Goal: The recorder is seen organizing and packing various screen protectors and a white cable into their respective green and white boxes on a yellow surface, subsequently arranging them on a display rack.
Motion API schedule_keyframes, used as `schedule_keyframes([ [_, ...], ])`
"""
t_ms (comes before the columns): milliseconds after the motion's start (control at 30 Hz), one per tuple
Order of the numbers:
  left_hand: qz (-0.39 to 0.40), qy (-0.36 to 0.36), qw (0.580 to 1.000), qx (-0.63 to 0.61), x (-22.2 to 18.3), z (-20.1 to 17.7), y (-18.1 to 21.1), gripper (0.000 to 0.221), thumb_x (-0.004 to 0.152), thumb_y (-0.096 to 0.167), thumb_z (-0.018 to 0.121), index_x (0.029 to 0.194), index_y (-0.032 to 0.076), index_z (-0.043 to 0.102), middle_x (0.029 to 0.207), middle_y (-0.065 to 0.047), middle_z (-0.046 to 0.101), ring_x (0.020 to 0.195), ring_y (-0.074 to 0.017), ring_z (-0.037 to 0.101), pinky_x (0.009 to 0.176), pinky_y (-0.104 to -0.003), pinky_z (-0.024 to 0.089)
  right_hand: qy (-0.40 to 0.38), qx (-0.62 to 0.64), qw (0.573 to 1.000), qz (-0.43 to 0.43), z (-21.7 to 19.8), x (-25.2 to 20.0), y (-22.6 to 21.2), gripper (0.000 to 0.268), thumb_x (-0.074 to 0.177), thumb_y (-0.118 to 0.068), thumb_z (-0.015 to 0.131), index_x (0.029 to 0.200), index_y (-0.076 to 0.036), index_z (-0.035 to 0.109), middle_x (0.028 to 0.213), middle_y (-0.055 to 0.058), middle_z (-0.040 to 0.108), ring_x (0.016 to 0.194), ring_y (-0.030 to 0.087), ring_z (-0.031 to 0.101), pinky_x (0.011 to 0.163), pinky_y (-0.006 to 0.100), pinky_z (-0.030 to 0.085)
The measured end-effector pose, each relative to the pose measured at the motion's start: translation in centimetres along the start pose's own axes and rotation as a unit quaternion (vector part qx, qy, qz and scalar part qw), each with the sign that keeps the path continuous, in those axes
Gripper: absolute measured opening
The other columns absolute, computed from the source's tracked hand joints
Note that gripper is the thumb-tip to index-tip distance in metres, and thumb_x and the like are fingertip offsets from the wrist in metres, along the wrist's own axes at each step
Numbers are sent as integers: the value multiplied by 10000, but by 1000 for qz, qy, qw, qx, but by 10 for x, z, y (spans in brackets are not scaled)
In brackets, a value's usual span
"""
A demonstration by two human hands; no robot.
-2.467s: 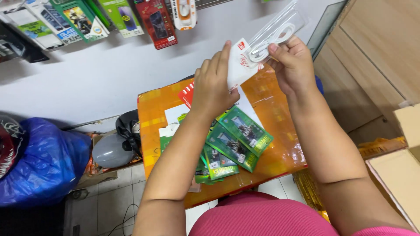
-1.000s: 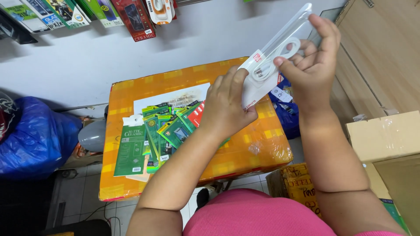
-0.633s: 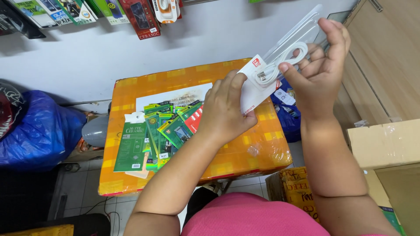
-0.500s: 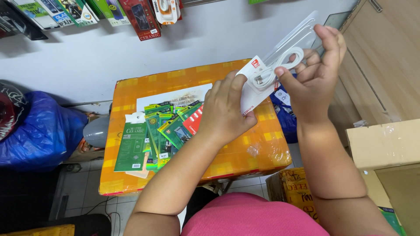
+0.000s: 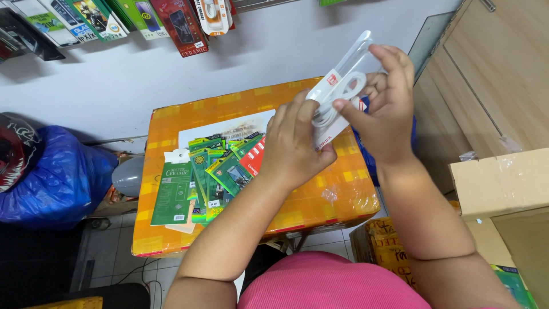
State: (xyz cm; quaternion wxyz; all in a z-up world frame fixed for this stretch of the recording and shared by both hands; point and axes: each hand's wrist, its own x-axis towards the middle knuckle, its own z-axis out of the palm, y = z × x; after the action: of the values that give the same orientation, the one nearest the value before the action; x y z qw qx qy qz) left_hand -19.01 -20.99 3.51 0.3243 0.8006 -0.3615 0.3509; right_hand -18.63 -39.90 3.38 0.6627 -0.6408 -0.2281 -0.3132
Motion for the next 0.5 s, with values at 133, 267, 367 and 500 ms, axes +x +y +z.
schedule_keyframes([
  [133, 12, 15, 1000, -21, 0, -2, -6, 876, 645, 133, 846, 1370, 91, 356, 1417, -221, 516, 1082, -432, 577, 931, -526, 506, 3, -99, 993, -66, 26, -7, -18, 791, 873, 113, 886, 1510, -31, 439, 1493, 82, 326, 1083, 136, 567, 991, 300, 556],
  [267, 5, 56, 998, -24, -1, -16, -10, 858, 698, 136, 856, 1387, 103, 345, 1443, -201, 516, 1128, -425, 592, 953, -521, 520, 3, -359, 924, -131, 49, -8, -38, 855, 681, -157, 988, 1410, -81, 547, 1481, 163, 367, 1313, 340, 467, 1103, 464, 431],
  [367, -7, 68, 998, -3, -4, -33, -14, 847, 712, 135, 855, 1388, 103, 344, 1456, -196, 528, 1141, -418, 606, 945, -521, 519, -22, -398, 897, -192, 56, -8, -36, 798, 664, -166, 976, 1356, -87, 588, 1501, 209, 336, 1407, 429, 367, 1169, 532, 353],
  [500, -7, 60, 998, 25, -13, -49, -21, 867, 700, 162, 854, 1397, 99, 342, 1454, -195, 532, 1161, -407, 628, 918, -520, 506, -95, -215, 970, -56, 65, -19, -19, 705, 850, -102, 900, 1474, -125, 572, 1606, 172, 378, 1494, 315, 475, 1206, 399, 495],
])
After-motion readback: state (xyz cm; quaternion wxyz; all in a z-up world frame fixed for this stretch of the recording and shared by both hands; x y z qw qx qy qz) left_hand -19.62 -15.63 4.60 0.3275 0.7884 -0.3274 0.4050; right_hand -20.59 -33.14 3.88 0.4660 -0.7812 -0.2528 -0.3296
